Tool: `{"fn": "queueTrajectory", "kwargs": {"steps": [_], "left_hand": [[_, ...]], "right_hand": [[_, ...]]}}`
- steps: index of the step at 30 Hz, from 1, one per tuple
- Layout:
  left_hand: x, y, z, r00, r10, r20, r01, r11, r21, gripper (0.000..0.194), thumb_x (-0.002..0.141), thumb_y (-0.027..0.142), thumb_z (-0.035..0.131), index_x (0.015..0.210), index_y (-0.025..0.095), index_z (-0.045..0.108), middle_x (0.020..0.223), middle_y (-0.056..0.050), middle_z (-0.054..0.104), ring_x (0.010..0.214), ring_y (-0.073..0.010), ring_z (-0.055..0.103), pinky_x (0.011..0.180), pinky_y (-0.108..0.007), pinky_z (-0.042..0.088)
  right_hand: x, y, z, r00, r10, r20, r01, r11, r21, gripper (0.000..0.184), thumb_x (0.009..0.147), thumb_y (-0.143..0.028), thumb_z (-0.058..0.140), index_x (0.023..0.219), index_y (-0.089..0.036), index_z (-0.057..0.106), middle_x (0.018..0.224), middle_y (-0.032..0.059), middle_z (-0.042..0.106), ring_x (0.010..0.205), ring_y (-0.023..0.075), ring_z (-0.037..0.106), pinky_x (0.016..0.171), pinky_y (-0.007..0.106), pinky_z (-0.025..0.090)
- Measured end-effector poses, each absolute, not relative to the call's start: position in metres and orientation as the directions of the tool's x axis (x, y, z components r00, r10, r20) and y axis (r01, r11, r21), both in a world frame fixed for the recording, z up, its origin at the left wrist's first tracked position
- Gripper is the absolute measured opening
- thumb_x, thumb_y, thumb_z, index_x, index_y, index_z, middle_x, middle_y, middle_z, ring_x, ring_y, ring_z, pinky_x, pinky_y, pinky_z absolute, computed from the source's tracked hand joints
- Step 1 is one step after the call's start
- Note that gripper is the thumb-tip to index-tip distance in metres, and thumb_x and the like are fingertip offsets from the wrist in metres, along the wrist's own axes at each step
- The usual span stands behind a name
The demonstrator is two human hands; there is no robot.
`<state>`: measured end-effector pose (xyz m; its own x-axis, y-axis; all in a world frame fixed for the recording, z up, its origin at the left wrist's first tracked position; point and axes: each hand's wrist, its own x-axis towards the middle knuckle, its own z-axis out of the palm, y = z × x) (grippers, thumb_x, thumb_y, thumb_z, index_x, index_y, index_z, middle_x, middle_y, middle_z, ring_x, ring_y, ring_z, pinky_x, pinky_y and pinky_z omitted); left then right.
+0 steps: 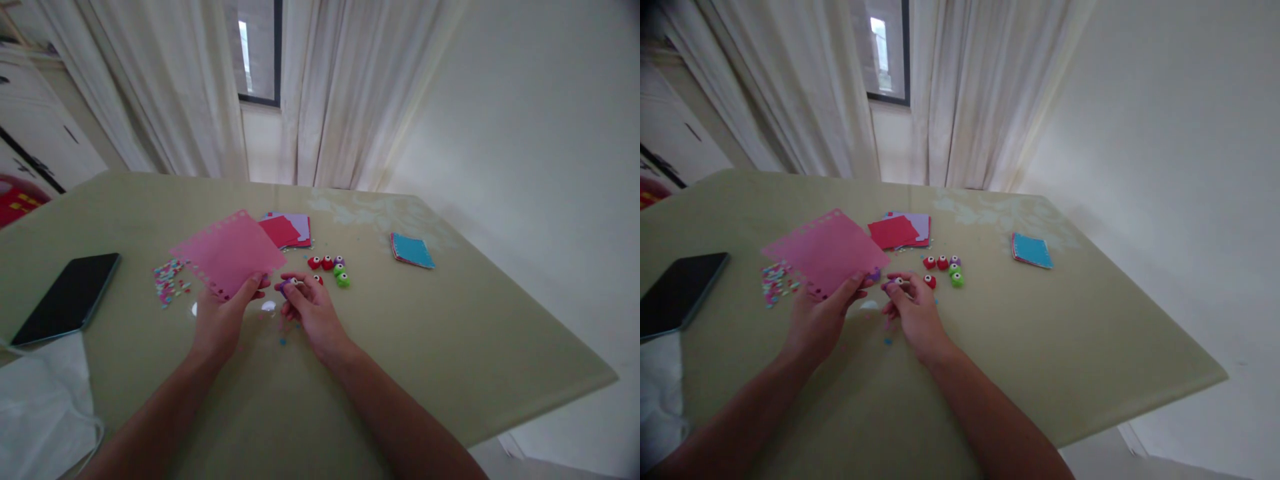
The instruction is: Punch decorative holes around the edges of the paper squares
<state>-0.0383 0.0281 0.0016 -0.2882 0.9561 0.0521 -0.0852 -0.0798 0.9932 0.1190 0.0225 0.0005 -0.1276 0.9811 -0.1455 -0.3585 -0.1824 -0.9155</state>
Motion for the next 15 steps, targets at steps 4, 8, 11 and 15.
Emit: {"fn": "queueTrajectory", "kwargs": {"steps": [4, 8, 11, 15], "left_hand": [[-0.035, 0.0249, 0.0084, -0.29, 0.957, 0.012, -0.141, -0.055, 0.988, 0.033, 0.082, 0.045, 0.087, 0.102, 0.019, 0.081, 0.093, -0.006, 0.084, 0.088, -0.0241, 0.081, 0.074, -0.031, 0.067], [-0.0361, 0.0233, 0.0102, -0.31, 0.95, 0.046, -0.078, -0.074, 0.994, 0.03, 0.083, 0.044, 0.086, 0.099, 0.019, 0.082, 0.091, -0.006, 0.085, 0.082, -0.0239, 0.081, 0.07, -0.031, 0.067], [-0.0384, 0.0244, 0.0082, -0.296, 0.952, 0.073, -0.033, -0.086, 0.996, 0.029, 0.084, 0.046, 0.085, 0.097, 0.019, 0.083, 0.089, -0.006, 0.085, 0.077, -0.0225, 0.08, 0.069, -0.03, 0.066], [-0.0392, 0.0258, 0.0059, -0.277, 0.958, 0.076, -0.026, -0.087, 0.996, 0.03, 0.083, 0.046, 0.085, 0.095, 0.019, 0.082, 0.085, -0.005, 0.084, 0.071, -0.021, 0.078, 0.066, -0.029, 0.064]], "right_hand": [[0.1188, 0.0215, 0.0051, -0.098, 0.981, -0.168, -0.447, -0.194, -0.873, 0.041, 0.077, -0.05, 0.089, 0.106, -0.024, 0.074, 0.093, 0.001, 0.075, 0.069, 0.013, 0.068, 0.062, 0.025, 0.054], [0.1222, 0.0215, 0.0088, -0.102, 0.978, -0.184, -0.418, -0.21, -0.884, 0.048, 0.072, -0.043, 0.093, 0.112, -0.025, 0.073, 0.096, 0.0011, 0.076, 0.074, 0.0142, 0.069, 0.062, 0.025, 0.053], [0.1244, 0.0226, 0.0101, -0.114, 0.98, -0.165, -0.418, -0.198, -0.886, 0.061, 0.068, -0.035, 0.097, 0.122, -0.027, 0.071, 0.101, 0.0011, 0.077, 0.085, 0.0175, 0.07, 0.069, 0.028, 0.057], [0.1255, 0.0266, 0.0078, -0.113, 0.987, -0.116, -0.43, -0.154, -0.89, 0.062, 0.065, -0.033, 0.099, 0.12, -0.025, 0.072, 0.105, 0.003, 0.078, 0.096, 0.0202, 0.072, 0.086, 0.033, 0.059]]}}
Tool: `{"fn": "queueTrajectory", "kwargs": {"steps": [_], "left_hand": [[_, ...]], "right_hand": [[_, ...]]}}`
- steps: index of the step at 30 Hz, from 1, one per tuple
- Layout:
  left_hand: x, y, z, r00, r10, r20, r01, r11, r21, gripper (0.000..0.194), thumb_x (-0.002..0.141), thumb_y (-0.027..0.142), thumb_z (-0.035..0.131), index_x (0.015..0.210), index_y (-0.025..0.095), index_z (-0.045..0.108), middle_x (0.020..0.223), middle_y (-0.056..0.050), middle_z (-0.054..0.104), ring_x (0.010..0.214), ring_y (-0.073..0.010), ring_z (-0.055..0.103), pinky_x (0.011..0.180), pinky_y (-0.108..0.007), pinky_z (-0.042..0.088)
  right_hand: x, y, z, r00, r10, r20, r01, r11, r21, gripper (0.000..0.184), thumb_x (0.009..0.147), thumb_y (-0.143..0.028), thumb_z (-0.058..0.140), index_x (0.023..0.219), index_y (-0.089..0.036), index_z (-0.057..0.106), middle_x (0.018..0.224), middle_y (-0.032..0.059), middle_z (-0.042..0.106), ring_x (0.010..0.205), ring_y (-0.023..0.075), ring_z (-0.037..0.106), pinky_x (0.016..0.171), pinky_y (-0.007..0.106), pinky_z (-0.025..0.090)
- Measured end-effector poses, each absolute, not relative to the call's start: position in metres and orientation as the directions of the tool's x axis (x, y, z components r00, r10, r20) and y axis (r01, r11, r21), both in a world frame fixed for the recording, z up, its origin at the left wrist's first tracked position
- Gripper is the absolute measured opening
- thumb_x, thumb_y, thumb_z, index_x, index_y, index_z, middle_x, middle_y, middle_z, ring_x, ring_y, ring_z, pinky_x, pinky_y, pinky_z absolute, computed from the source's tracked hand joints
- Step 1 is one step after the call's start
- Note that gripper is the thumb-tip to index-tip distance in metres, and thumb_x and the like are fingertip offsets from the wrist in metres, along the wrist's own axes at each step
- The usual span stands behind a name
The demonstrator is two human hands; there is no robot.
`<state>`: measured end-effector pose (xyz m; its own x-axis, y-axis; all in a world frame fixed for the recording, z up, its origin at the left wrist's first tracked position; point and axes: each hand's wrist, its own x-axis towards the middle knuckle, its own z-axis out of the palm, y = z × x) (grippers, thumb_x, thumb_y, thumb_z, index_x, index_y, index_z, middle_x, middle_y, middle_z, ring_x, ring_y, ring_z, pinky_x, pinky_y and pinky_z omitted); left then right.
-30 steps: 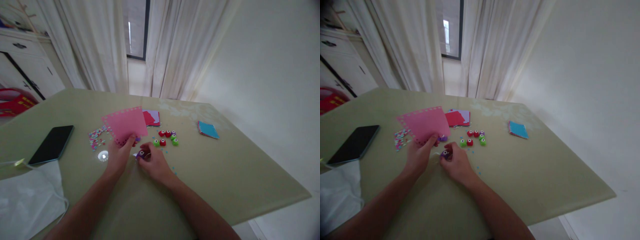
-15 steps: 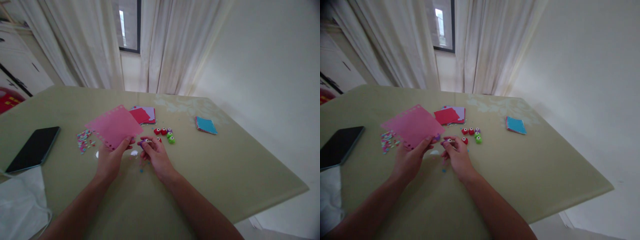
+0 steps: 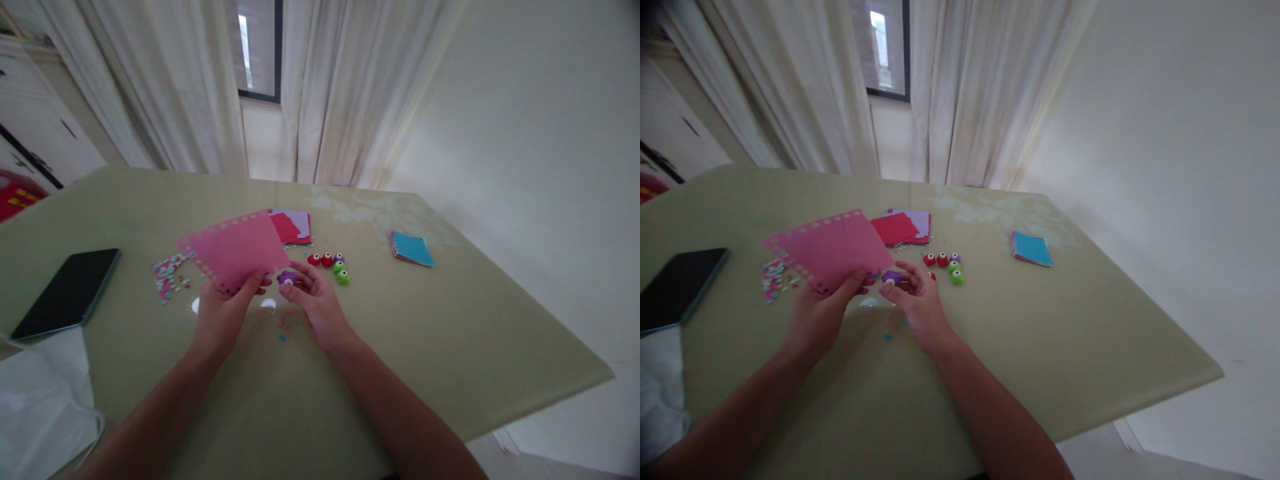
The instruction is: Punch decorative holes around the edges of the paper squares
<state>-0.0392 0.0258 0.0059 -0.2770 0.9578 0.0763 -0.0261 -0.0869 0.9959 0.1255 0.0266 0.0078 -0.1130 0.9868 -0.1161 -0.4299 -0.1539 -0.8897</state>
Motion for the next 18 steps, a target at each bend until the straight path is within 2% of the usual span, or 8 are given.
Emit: {"fn": "queueTrajectory", "kwargs": {"steps": [5, 13, 18], "left_hand": [[-0.037, 0.024, 0.007, -0.236, 0.969, 0.072, -0.024, -0.08, 0.996, 0.03, 0.083, 0.047, 0.084, 0.094, 0.019, 0.081, 0.084, -0.005, 0.084, 0.073, -0.0232, 0.079, 0.067, -0.031, 0.064], [-0.033, 0.021, 0.014, -0.216, 0.973, 0.08, -0.005, -0.083, 0.997, 0.029, 0.081, 0.046, 0.083, 0.093, 0.02, 0.08, 0.081, -0.005, 0.082, 0.075, -0.0259, 0.079, 0.066, -0.034, 0.063], [-0.032, 0.021, 0.016, -0.176, 0.982, 0.075, 0.017, -0.073, 0.997, 0.03, 0.079, 0.048, 0.082, 0.09, 0.019, 0.08, 0.079, -0.007, 0.082, 0.073, -0.0265, 0.078, 0.066, -0.034, 0.062]], "right_hand": [[0.126, 0.029, 0.005, -0.114, 0.988, -0.1, -0.434, -0.14, -0.89, 0.061, 0.065, -0.035, 0.099, 0.119, -0.025, 0.071, 0.107, 0.0037, 0.079, 0.094, 0.0198, 0.073, 0.089, 0.034, 0.058], [0.127, 0.029, 0.01, -0.074, 0.992, -0.099, -0.468, -0.122, -0.875, 0.051, 0.065, -0.037, 0.097, 0.109, -0.024, 0.076, 0.103, 0.0026, 0.079, 0.088, 0.018, 0.069, 0.081, 0.03, 0.056], [0.13, 0.031, 0.013, -0.074, 0.987, -0.143, -0.483, -0.161, -0.861, 0.047, 0.064, -0.038, 0.098, 0.101, -0.023, 0.074, 0.091, 0.001, 0.076, 0.073, 0.0141, 0.063, 0.069, 0.028, 0.051]]}}
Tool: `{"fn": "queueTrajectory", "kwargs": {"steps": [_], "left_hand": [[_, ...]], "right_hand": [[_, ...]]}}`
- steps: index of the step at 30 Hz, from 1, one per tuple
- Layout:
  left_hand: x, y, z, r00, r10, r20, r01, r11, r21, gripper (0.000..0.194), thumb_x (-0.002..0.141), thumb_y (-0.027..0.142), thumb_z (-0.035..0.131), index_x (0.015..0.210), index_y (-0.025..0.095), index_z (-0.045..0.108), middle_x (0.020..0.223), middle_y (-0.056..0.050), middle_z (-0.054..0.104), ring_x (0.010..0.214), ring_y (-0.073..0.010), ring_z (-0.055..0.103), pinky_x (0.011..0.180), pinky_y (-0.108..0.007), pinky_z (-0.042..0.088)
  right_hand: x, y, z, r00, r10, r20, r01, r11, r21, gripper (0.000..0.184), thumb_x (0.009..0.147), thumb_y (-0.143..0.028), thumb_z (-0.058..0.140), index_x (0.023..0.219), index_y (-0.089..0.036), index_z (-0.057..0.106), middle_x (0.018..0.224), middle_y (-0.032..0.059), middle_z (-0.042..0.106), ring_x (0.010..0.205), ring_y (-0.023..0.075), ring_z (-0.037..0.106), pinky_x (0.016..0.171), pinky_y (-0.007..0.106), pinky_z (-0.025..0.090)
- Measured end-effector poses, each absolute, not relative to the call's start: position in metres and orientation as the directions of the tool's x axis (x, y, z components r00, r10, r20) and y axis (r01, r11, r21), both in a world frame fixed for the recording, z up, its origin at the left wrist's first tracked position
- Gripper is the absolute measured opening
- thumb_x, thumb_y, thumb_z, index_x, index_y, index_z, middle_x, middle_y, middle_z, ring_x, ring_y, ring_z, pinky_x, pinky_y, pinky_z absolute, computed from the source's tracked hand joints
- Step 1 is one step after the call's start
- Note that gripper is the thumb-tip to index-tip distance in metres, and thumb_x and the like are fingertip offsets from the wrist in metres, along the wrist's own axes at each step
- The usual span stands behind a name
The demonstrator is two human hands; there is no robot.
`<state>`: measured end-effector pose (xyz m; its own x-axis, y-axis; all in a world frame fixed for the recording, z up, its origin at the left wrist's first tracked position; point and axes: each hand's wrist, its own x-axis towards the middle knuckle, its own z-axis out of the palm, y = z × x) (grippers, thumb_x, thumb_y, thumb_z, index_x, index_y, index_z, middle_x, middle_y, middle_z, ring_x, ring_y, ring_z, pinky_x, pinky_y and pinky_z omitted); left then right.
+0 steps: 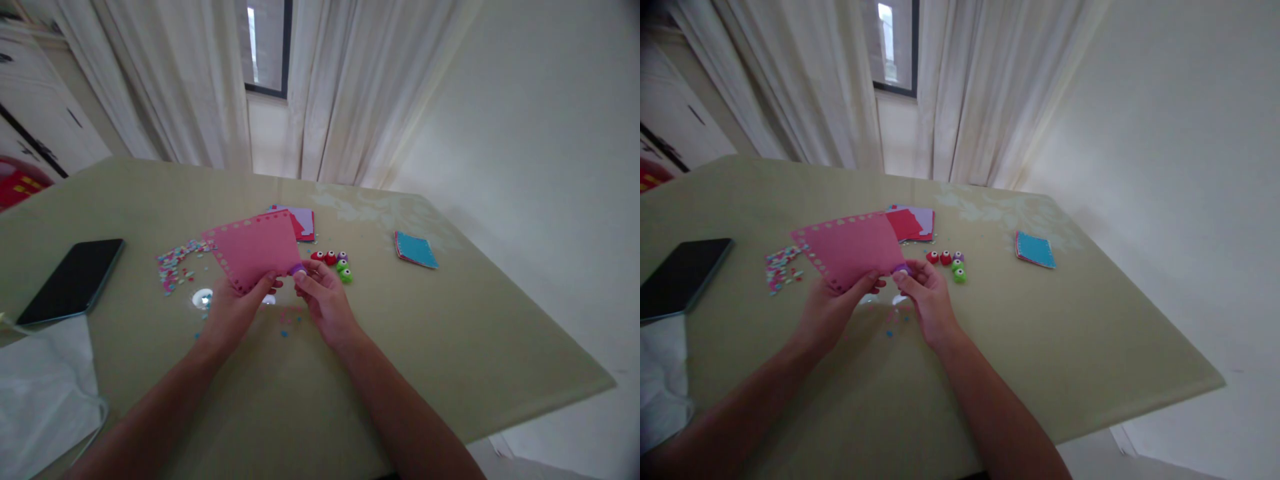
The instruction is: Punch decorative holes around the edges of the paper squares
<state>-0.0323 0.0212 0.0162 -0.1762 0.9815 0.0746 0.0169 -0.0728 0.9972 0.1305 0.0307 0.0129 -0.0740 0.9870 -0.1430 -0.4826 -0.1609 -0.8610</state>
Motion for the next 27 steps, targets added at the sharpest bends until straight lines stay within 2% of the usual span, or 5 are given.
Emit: {"fn": "queueTrajectory", "kwargs": {"steps": [9, 18, 27], "left_hand": [[-0.0341, 0.0216, 0.014, -0.13, 0.989, 0.073, 0.101, -0.06, 0.993, 0.027, 0.083, 0.046, 0.079, 0.082, 0.019, 0.081, 0.074, -0.006, 0.081, 0.068, -0.0247, 0.077, 0.062, -0.031, 0.059], [-0.0302, 0.0197, 0.0194, -0.146, 0.985, 0.094, 0.036, -0.09, 0.995, 0.024, 0.079, 0.043, 0.079, 0.086, 0.021, 0.079, 0.074, -0.005, 0.08, 0.069, -0.0262, 0.078, 0.062, -0.033, 0.061], [-0.0307, 0.0201, 0.0173, -0.127, 0.983, 0.132, 0.052, -0.126, 0.991, 0.021, 0.08, 0.041, 0.078, 0.087, 0.021, 0.079, 0.073, -0.003, 0.08, 0.067, -0.025, 0.077, 0.062, -0.033, 0.061]], "right_hand": [[0.1354, 0.03, 0.017, -0.102, 0.981, -0.164, -0.441, -0.192, -0.877, 0.045, 0.063, -0.046, 0.1, 0.094, -0.022, 0.077, 0.085, -0.0007, 0.074, 0.067, 0.0108, 0.063, 0.066, 0.025, 0.053], [0.1388, 0.0301, 0.019, -0.135, 0.974, -0.181, -0.394, -0.22, -0.893, 0.041, 0.063, -0.045, 0.1, 0.09, -0.021, 0.081, 0.086, 0.0005, 0.075, 0.068, 0.0116, 0.063, 0.067, 0.027, 0.054], [0.1399, 0.0307, 0.0195, -0.126, 0.98, -0.155, -0.346, -0.189, -0.919, 0.044, 0.062, -0.049, 0.1, 0.09, -0.021, 0.08, 0.084, 0.0001, 0.074, 0.067, 0.0122, 0.063, 0.067, 0.027, 0.055]]}}
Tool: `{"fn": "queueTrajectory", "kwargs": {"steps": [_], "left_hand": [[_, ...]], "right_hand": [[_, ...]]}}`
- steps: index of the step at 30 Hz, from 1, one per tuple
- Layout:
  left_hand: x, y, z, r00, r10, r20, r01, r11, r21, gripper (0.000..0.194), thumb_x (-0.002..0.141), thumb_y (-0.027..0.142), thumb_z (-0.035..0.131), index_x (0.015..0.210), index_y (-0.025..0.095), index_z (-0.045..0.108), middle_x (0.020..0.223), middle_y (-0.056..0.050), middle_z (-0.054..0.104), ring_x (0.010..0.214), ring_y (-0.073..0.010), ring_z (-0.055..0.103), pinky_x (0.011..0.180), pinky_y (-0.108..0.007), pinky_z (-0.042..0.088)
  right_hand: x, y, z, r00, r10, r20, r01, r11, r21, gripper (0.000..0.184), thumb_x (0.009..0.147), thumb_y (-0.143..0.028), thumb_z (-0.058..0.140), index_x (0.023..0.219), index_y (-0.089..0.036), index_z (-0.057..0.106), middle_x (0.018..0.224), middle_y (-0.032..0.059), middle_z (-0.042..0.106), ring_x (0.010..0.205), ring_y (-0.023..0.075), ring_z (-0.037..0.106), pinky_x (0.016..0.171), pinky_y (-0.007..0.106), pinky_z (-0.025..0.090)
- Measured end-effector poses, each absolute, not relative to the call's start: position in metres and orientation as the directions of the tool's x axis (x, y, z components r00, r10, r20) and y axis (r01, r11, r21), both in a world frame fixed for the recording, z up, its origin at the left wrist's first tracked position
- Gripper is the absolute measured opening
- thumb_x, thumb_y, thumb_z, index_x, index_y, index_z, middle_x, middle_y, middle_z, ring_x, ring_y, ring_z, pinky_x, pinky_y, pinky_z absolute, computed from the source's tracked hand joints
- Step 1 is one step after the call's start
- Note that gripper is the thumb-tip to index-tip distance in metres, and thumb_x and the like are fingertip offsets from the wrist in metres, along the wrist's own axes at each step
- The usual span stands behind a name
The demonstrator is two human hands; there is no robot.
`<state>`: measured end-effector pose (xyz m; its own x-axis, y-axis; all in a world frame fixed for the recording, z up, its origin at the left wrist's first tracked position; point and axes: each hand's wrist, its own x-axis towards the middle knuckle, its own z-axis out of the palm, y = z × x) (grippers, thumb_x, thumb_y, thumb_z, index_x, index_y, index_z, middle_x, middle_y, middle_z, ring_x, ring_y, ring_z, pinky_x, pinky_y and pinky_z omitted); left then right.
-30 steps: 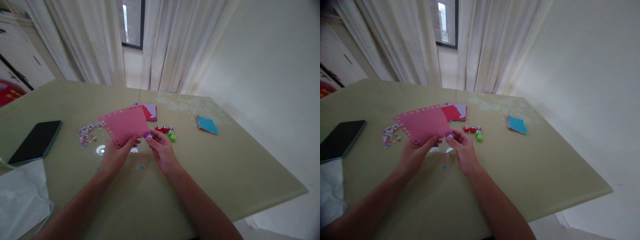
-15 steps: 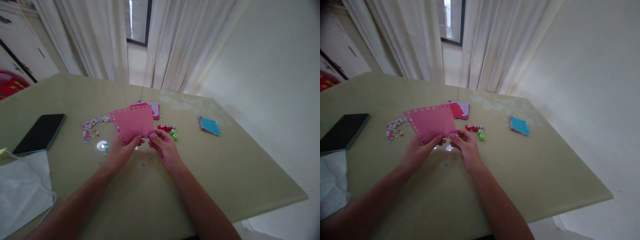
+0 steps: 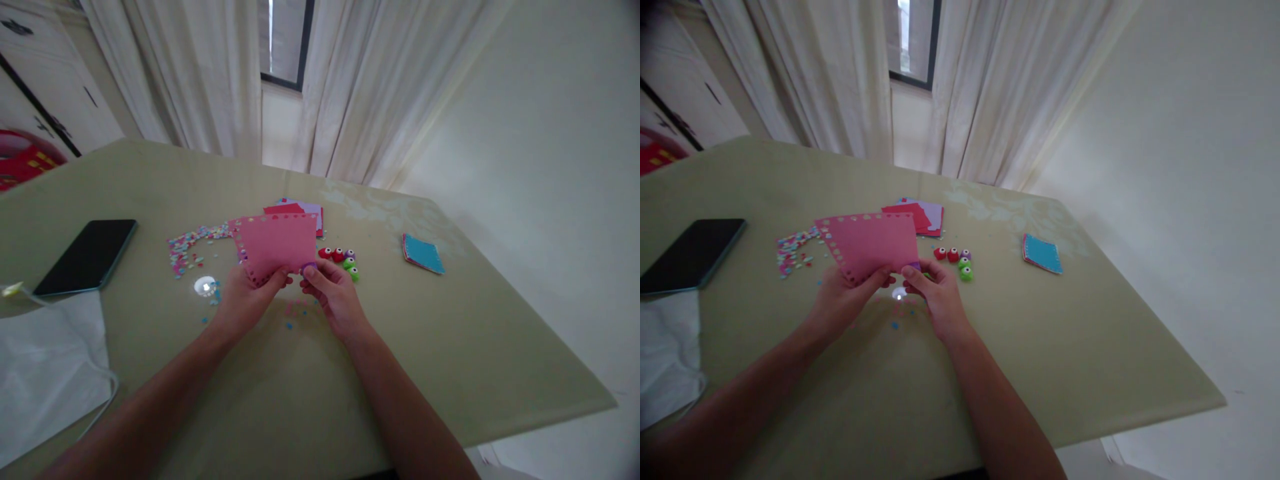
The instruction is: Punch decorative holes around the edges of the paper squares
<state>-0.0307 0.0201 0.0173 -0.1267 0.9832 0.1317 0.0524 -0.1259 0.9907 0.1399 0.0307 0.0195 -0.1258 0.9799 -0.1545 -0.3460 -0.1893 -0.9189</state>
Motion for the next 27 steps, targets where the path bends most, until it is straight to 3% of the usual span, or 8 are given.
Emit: {"fn": "queueTrajectory", "kwargs": {"steps": [10, 17, 27], "left_hand": [[-0.033, 0.0207, 0.0093, -0.071, 0.977, 0.202, 0.099, -0.195, 0.976, 0.017, 0.088, 0.036, 0.074, 0.094, 0.023, 0.082, 0.08, -0.003, 0.082, 0.071, -0.0241, 0.078, 0.068, -0.033, 0.064], [-0.0305, 0.0205, 0.0133, -0.055, 0.981, 0.188, 0.078, -0.184, 0.98, 0.018, 0.085, 0.037, 0.074, 0.092, 0.022, 0.081, 0.081, -0.004, 0.082, 0.07, -0.0241, 0.078, 0.067, -0.034, 0.064], [-0.0279, 0.0199, 0.0136, -0.056, 0.983, 0.175, 0.06, -0.172, 0.983, 0.016, 0.084, 0.036, 0.075, 0.092, 0.023, 0.08, 0.08, -0.003, 0.082, 0.07, -0.0244, 0.079, 0.065, -0.033, 0.063]], "right_hand": [[0.141, 0.0318, 0.0177, -0.131, 0.983, -0.132, -0.318, -0.168, -0.933, 0.041, 0.067, -0.053, 0.096, 0.084, -0.021, 0.076, 0.082, 0.0, 0.071, 0.066, 0.0125, 0.059, 0.064, 0.027, 0.049], [0.141, 0.0314, 0.0172, -0.132, 0.982, -0.137, -0.292, -0.171, -0.941, 0.045, 0.067, -0.058, 0.094, 0.08, -0.022, 0.071, 0.065, -0.0052, 0.053, 0.055, 0.0099, 0.039, 0.052, 0.026, 0.031], [0.1393, 0.0318, 0.0155, -0.101, 0.986, -0.131, -0.281, -0.155, -0.947, 0.042, 0.067, -0.056, 0.094, 0.079, -0.021, 0.073, 0.061, -0.0067, 0.051, 0.052, 0.0087, 0.029, 0.05, 0.027, 0.019]]}}
